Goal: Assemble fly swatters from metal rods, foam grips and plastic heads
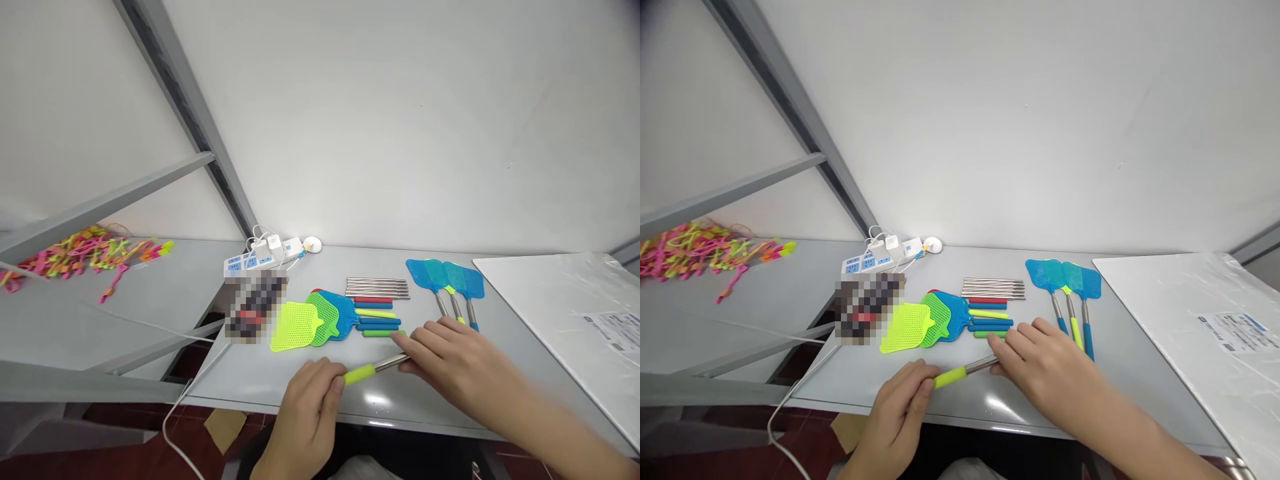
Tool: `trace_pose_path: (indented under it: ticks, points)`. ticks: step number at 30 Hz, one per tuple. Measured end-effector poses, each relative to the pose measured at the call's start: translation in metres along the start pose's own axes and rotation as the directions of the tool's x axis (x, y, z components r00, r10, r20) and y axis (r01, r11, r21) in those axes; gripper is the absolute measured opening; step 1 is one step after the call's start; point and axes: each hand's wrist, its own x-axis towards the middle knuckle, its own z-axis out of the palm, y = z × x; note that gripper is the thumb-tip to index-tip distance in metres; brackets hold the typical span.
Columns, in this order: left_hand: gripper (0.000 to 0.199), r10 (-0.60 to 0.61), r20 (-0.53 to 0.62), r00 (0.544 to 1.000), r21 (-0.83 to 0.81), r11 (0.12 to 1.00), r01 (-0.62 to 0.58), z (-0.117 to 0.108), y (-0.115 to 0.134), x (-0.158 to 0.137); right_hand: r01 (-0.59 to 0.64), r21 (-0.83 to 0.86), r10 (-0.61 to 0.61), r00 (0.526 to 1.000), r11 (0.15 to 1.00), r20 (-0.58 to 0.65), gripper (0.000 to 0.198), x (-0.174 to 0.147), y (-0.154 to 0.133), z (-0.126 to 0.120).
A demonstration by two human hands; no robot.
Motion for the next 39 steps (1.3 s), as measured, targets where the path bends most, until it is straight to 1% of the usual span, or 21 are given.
trace_pose_path:
  ticks: [2, 5, 8, 12, 16, 20, 24, 28, 31, 33, 36, 38, 39]
  points:
    - [0.017, -0.008, -0.005, 1.000, -0.010, 1.000, 0.008, -0.008, -0.003, 0.000, 0.023, 0.039, -0.024, 1.000, 0.999, 0.020, 0.017, -0.002, 0.002, 0.002]
    - [0.020, -0.054, 0.011, 0.998, -0.052, 0.997, 0.055, -0.012, -0.003, 0.002, 0.030, 0.156, -0.040, 0.997, 0.987, 0.062, 0.012, -0.004, -0.005, 0.009]
    - [0.024, -0.124, 0.017, 0.992, -0.079, 0.989, 0.125, -0.011, 0.000, 0.003, -0.004, 0.258, -0.019, 0.996, 0.966, 0.086, 0.011, -0.006, -0.017, 0.021]
    - [0.029, -0.151, 0.021, 0.988, -0.072, 0.986, 0.152, -0.010, 0.000, 0.002, -0.031, 0.341, -0.003, 0.995, 0.939, 0.100, 0.012, -0.006, -0.026, 0.030]
    - [0.030, -0.159, -0.002, 0.987, -0.064, 0.985, 0.158, -0.007, 0.001, 0.005, -0.055, 0.334, 0.012, 0.992, 0.941, 0.129, 0.012, -0.004, -0.026, 0.030]
    - [0.028, -0.152, -0.036, 0.988, -0.105, 0.983, 0.148, -0.004, 0.003, 0.011, -0.073, 0.313, 0.022, 0.986, 0.947, 0.164, 0.014, -0.002, -0.026, 0.028]
    - [0.024, -0.133, -0.075, 0.988, -0.150, 0.981, 0.120, -0.001, 0.004, 0.017, -0.090, 0.306, 0.043, 0.987, 0.948, 0.156, 0.018, 0.000, -0.027, 0.026]
    - [0.026, -0.165, -0.086, 0.982, -0.197, 0.970, 0.146, 0.007, 0.002, 0.019, -0.090, 0.260, 0.051, 0.987, 0.961, 0.156, 0.018, 0.002, -0.027, 0.025]
    - [0.028, -0.175, -0.089, 0.980, -0.248, 0.957, 0.149, 0.010, 0.003, 0.021, -0.113, 0.271, 0.071, 0.985, 0.956, 0.160, 0.020, 0.003, -0.025, 0.024]
    - [0.028, -0.166, -0.079, 0.983, -0.290, 0.947, 0.137, 0.006, 0.005, 0.024, -0.158, 0.314, 0.111, 0.980, 0.936, 0.162, 0.023, 0.004, -0.023, 0.024]
    - [0.030, -0.189, -0.008, 0.982, -0.376, 0.911, 0.172, -0.009, 0.004, 0.033, -0.237, 0.395, 0.181, 0.968, 0.888, 0.174, 0.025, 0.006, -0.018, 0.025]
    - [0.036, -0.208, 0.001, 0.978, -0.478, 0.859, 0.183, -0.022, 0.000, 0.041, -0.267, 0.430, 0.206, 0.961, 0.862, 0.184, 0.025, 0.006, -0.016, 0.027]
    - [0.043, -0.208, -0.006, 0.978, -0.548, 0.819, 0.170, -0.028, -0.002, 0.046, -0.273, 0.441, 0.210, 0.960, 0.855, 0.187, 0.024, 0.006, -0.016, 0.028]
